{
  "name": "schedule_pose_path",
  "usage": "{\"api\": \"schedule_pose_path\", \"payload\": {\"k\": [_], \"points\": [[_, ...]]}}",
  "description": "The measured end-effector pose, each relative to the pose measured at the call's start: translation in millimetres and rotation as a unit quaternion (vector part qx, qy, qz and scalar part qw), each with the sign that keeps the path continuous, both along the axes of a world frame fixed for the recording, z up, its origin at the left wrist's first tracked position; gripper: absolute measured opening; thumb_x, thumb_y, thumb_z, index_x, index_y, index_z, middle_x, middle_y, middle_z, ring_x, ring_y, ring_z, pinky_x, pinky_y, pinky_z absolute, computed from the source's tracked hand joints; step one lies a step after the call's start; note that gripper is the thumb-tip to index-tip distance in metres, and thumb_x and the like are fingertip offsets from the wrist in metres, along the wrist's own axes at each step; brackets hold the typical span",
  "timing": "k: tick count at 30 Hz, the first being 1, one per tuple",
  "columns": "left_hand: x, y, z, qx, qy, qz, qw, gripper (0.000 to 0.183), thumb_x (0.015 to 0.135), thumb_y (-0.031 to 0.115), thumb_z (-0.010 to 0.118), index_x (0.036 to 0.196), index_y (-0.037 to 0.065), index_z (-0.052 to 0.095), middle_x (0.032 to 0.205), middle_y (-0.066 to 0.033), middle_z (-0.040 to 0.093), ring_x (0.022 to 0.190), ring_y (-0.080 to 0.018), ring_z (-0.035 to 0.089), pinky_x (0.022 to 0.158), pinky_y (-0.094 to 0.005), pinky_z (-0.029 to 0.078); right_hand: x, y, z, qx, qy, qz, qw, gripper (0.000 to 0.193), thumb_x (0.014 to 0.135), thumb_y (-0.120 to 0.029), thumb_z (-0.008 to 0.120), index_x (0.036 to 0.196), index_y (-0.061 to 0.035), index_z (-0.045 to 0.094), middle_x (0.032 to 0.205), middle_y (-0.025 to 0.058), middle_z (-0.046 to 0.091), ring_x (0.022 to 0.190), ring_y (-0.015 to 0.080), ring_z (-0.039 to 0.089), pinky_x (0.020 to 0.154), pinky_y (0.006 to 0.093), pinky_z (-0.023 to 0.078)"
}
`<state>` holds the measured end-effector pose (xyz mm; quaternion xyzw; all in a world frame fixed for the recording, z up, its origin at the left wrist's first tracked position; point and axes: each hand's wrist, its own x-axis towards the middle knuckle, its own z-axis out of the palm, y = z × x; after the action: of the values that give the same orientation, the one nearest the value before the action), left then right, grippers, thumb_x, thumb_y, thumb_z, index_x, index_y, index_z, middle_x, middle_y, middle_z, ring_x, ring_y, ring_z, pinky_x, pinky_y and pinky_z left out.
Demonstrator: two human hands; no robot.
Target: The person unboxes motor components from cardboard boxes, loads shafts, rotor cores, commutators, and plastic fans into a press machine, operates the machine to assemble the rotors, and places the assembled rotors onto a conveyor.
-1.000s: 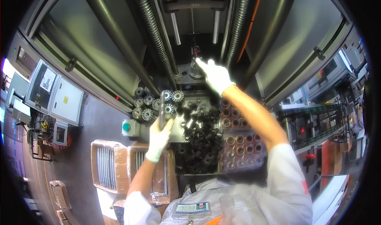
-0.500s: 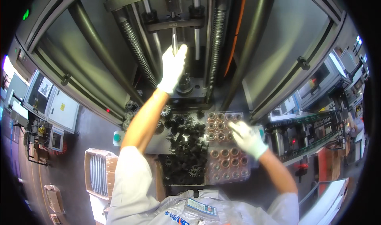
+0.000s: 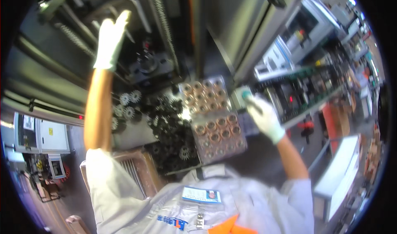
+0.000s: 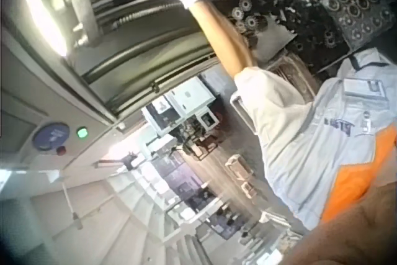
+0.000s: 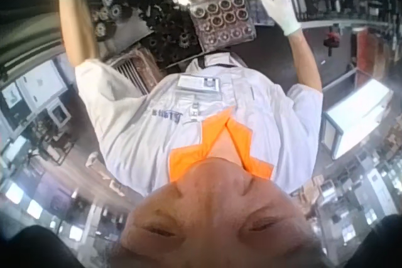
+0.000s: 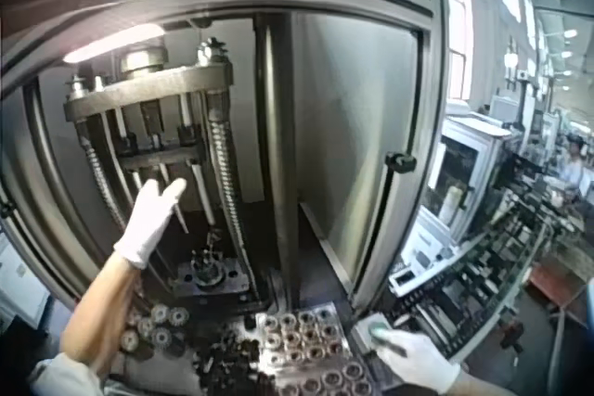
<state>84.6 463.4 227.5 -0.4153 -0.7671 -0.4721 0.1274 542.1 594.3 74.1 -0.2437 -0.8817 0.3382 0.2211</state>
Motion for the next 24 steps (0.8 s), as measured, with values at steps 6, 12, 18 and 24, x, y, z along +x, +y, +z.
{"api": "schedule_pose_path", "payload": {"k": [6, 12, 18, 24], "points": [[166.0, -81.2, -73.7, -0.039, -0.092, -0.162, 0.982, 0.035, 0.090, 0.014, 0.067, 0.122, 0.000, 0.068, 0.120, -0.0106, 0.067, 0.109, -0.0167, 0.061, 0.095, -0.0298, 0.048, -13.9, 28.3, 17.1, 0.105, 0.127, -0.074, 0.983, 0.039, 0.095, -0.004, 0.059, 0.133, 0.0032, 0.057, 0.130, 0.0218, 0.063, 0.123, 0.0333, 0.060, 0.105, 0.0373, 0.047], [279.5, -108.7, -182.5, -0.242, -0.030, -0.261, 0.934, 0.024, 0.085, 0.017, 0.072, 0.107, 0.007, 0.071, 0.081, -0.0110, 0.067, 0.070, -0.0285, 0.067, 0.062, -0.0371, 0.055, -13.0, 34.7, -63.1, 0.191, -0.059, 0.065, 0.978, 0.031, 0.090, -0.006, 0.052, 0.118, -0.0005, 0.065, 0.120, 0.0208, 0.067, 0.113, 0.0366, 0.063, 0.098, 0.0447, 0.050], [312.5, -90.0, -225.6, -0.355, 0.121, -0.246, 0.894, 0.019, 0.088, 0.025, 0.063, 0.098, 0.010, 0.059, 0.085, -0.0096, 0.063, 0.076, -0.0299, 0.067, 0.061, -0.0474, 0.050, 11.2, 34.9, -62.9, 0.152, -0.072, 0.034, 0.985, 0.038, 0.094, -0.006, 0.056, 0.132, 0.0003, 0.060, 0.132, 0.0217, 0.061, 0.124, 0.0369, 0.057, 0.107, 0.0427, 0.044], [308.6, -85.1, -233.9, -0.333, 0.100, -0.233, 0.908, 0.022, 0.079, 0.018, 0.066, 0.095, 0.005, 0.059, 0.091, -0.0152, 0.061, 0.078, -0.0316, 0.066, 0.060, -0.0477, 0.050, 26.0, -5.6, -52.9, 0.044, -0.001, 0.006, 0.999, 0.033, 0.095, -0.003, 0.061, 0.126, 0.0059, 0.062, 0.126, 0.0216, 0.065, 0.119, 0.0340, 0.062, 0.105, 0.0390, 0.045]]}}
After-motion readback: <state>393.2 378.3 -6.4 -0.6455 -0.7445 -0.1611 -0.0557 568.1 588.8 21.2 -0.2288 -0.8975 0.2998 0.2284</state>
